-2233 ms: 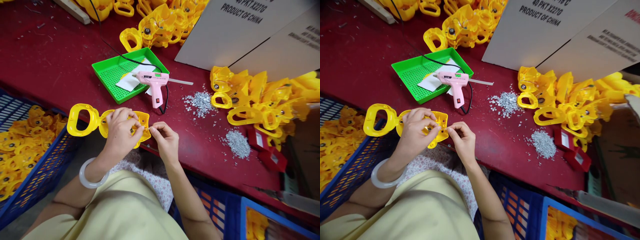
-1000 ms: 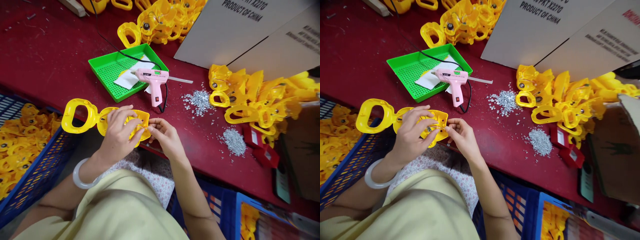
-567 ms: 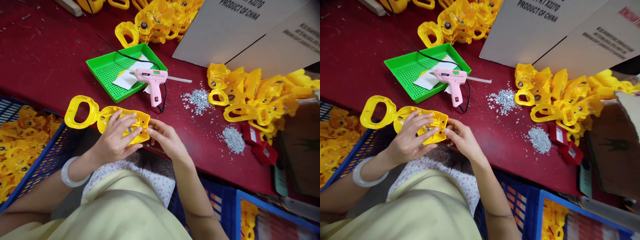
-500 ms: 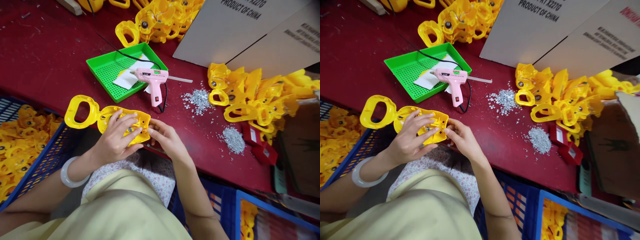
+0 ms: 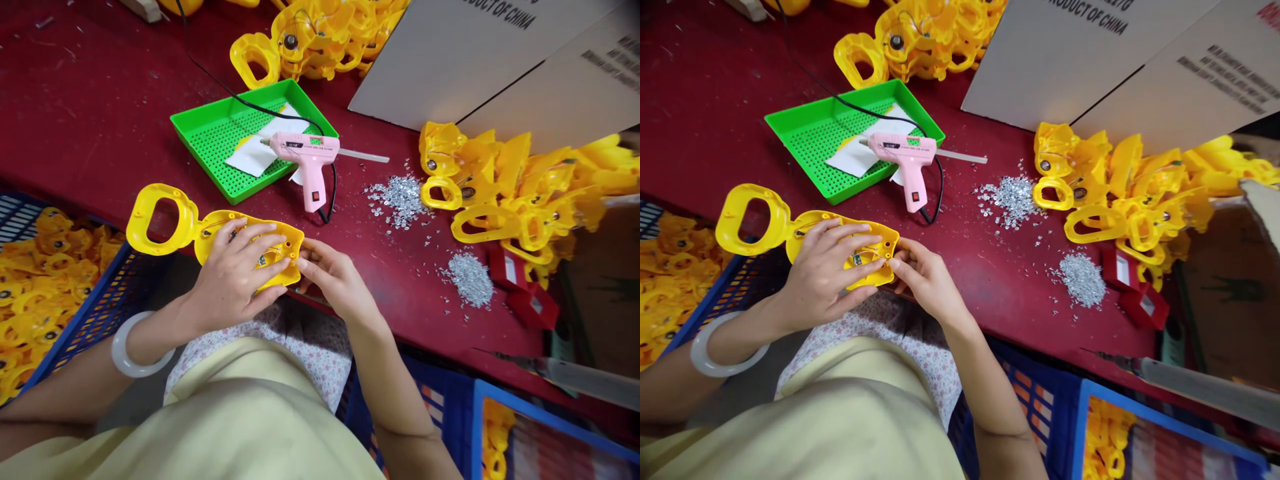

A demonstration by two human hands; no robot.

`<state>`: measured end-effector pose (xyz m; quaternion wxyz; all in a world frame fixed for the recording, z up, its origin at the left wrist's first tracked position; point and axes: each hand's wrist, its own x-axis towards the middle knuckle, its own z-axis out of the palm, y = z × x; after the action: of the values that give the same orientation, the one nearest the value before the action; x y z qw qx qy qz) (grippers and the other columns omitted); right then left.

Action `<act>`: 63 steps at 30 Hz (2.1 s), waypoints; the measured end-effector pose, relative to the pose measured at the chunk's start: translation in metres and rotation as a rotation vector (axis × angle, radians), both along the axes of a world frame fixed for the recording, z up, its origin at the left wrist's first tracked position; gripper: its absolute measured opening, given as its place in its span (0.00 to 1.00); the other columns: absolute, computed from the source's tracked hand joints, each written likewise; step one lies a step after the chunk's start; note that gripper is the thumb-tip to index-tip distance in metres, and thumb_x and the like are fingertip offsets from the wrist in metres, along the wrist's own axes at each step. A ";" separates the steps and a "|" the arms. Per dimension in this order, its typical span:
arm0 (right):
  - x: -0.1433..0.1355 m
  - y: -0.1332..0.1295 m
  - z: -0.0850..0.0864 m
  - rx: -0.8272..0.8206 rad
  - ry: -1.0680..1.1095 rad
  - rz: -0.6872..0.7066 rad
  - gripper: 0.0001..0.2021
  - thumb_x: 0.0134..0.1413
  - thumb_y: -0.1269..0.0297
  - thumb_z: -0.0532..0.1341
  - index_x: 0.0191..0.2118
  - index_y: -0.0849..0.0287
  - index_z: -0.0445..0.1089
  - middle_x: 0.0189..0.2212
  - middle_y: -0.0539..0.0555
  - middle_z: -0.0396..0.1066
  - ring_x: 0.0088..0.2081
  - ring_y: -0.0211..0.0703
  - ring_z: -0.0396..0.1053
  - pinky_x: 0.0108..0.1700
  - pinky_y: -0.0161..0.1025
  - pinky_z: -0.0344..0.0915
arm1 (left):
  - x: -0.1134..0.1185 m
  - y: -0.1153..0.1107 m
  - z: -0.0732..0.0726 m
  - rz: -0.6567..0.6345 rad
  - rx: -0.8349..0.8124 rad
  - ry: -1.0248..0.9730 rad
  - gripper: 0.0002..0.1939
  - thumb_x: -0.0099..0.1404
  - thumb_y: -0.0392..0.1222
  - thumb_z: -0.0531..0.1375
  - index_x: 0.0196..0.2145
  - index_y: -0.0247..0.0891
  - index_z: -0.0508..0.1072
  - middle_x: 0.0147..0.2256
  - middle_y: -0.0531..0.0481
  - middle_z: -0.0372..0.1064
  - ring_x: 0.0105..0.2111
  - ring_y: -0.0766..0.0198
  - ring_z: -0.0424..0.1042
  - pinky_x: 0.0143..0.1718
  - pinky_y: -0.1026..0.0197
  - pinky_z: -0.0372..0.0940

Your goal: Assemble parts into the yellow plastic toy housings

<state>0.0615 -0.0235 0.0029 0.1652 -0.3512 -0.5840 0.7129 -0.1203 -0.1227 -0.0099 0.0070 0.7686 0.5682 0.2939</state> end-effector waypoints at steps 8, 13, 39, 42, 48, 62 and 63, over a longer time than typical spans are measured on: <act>-0.002 -0.002 -0.001 -0.001 0.005 -0.028 0.22 0.53 0.54 0.67 0.51 0.58 0.70 0.30 0.49 0.69 0.30 0.35 0.68 0.27 0.31 0.70 | -0.003 -0.001 0.001 -0.024 -0.025 -0.014 0.16 0.69 0.50 0.57 0.50 0.42 0.76 0.58 0.41 0.67 0.61 0.46 0.61 0.62 0.36 0.51; -0.001 -0.003 -0.004 -0.030 0.027 -0.050 0.22 0.52 0.55 0.68 0.51 0.58 0.70 0.30 0.48 0.70 0.29 0.34 0.68 0.27 0.31 0.70 | -0.002 -0.002 0.002 -0.019 -0.002 -0.027 0.18 0.67 0.50 0.59 0.51 0.40 0.75 0.58 0.40 0.66 0.60 0.45 0.61 0.61 0.36 0.52; 0.000 0.005 -0.007 0.018 0.034 0.004 0.24 0.51 0.53 0.67 0.51 0.59 0.72 0.27 0.47 0.70 0.26 0.34 0.69 0.25 0.32 0.70 | 0.004 -0.003 0.003 0.025 0.002 0.052 0.18 0.68 0.51 0.57 0.49 0.39 0.76 0.58 0.39 0.66 0.61 0.45 0.60 0.61 0.36 0.52; 0.001 0.004 -0.010 0.020 0.048 -0.024 0.24 0.51 0.52 0.67 0.52 0.59 0.71 0.28 0.48 0.71 0.25 0.34 0.69 0.24 0.33 0.70 | 0.003 -0.005 0.001 0.025 0.025 0.018 0.17 0.67 0.51 0.58 0.48 0.40 0.76 0.58 0.39 0.66 0.61 0.45 0.60 0.61 0.36 0.53; 0.004 -0.004 -0.010 0.024 0.068 -0.136 0.24 0.52 0.53 0.66 0.51 0.62 0.70 0.27 0.48 0.71 0.24 0.33 0.68 0.27 0.33 0.70 | 0.001 -0.006 -0.001 0.005 0.024 -0.039 0.18 0.65 0.49 0.61 0.49 0.37 0.74 0.57 0.37 0.65 0.61 0.43 0.60 0.63 0.35 0.52; 0.008 -0.008 -0.011 0.100 0.021 -0.184 0.22 0.51 0.55 0.66 0.50 0.61 0.70 0.25 0.47 0.70 0.23 0.33 0.66 0.25 0.35 0.69 | -0.069 -0.026 0.016 0.139 -0.052 0.071 0.43 0.57 0.69 0.62 0.62 0.41 0.62 0.63 0.36 0.57 0.66 0.40 0.51 0.66 0.35 0.46; 0.008 -0.008 -0.013 0.100 0.029 -0.200 0.22 0.52 0.55 0.66 0.50 0.61 0.71 0.26 0.47 0.70 0.23 0.33 0.66 0.25 0.35 0.69 | -0.076 -0.028 0.014 0.153 -0.086 0.105 0.45 0.57 0.71 0.61 0.63 0.40 0.61 0.64 0.35 0.56 0.67 0.40 0.51 0.67 0.35 0.44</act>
<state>0.0694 -0.0314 -0.0100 0.2612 -0.3889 -0.5782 0.6680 -0.1962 -0.1505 0.0039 -0.0124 0.7362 0.6370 0.2283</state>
